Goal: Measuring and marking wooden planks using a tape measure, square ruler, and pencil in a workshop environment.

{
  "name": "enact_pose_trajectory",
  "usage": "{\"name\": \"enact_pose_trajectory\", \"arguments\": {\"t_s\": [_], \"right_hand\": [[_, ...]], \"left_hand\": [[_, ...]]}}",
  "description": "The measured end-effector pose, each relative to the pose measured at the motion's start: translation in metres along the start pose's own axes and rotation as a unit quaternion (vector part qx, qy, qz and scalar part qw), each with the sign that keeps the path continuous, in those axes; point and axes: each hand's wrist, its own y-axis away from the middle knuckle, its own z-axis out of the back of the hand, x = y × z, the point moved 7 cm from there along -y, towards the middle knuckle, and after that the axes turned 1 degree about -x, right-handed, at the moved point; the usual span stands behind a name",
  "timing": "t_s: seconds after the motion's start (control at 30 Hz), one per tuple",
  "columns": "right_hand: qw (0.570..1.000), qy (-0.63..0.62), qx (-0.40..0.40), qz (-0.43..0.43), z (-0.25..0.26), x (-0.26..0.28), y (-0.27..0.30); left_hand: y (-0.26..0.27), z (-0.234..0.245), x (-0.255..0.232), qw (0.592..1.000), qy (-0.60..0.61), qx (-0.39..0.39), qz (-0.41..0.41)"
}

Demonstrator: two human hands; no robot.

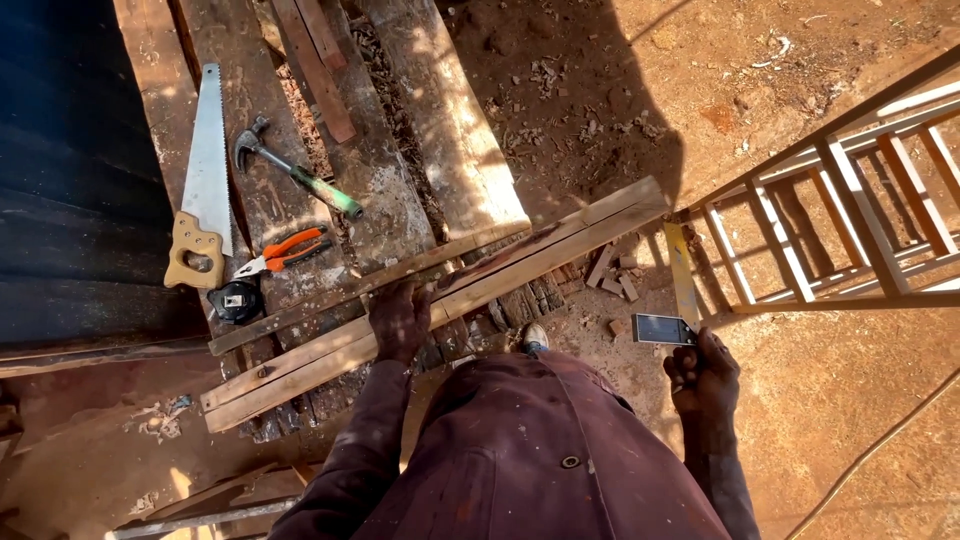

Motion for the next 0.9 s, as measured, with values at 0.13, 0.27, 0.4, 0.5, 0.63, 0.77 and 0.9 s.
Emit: {"name": "enact_pose_trajectory", "arguments": {"t_s": [0.13,0.27,0.4,0.5,0.63,0.77,0.9], "right_hand": [[1.000,-0.014,0.006,0.002,0.005,0.006,-0.010],[1.000,-0.013,0.007,0.013,0.003,0.018,-0.017],[1.000,-0.008,0.002,0.010,0.012,0.016,-0.029],[1.000,-0.005,0.002,0.012,0.018,0.015,-0.035],[0.999,-0.042,0.020,-0.012,0.024,0.009,-0.040],[0.994,-0.090,0.052,-0.029,-0.012,0.031,-0.016],[0.983,-0.157,0.072,-0.064,-0.007,0.033,-0.018]], "left_hand": [[-0.002,-0.004,0.002,1.000,-0.012,0.015,0.011],[-0.004,-0.005,0.005,0.999,-0.015,0.035,0.031],[-0.004,-0.010,0.010,0.999,-0.017,0.028,0.040],[-0.003,-0.016,0.014,0.998,-0.018,0.030,0.043],[-0.001,-0.025,0.024,0.998,-0.003,0.031,0.048],[0.000,-0.019,0.018,0.999,0.002,0.022,0.042],[-0.002,-0.030,0.028,0.998,-0.046,-0.013,0.044]]}}
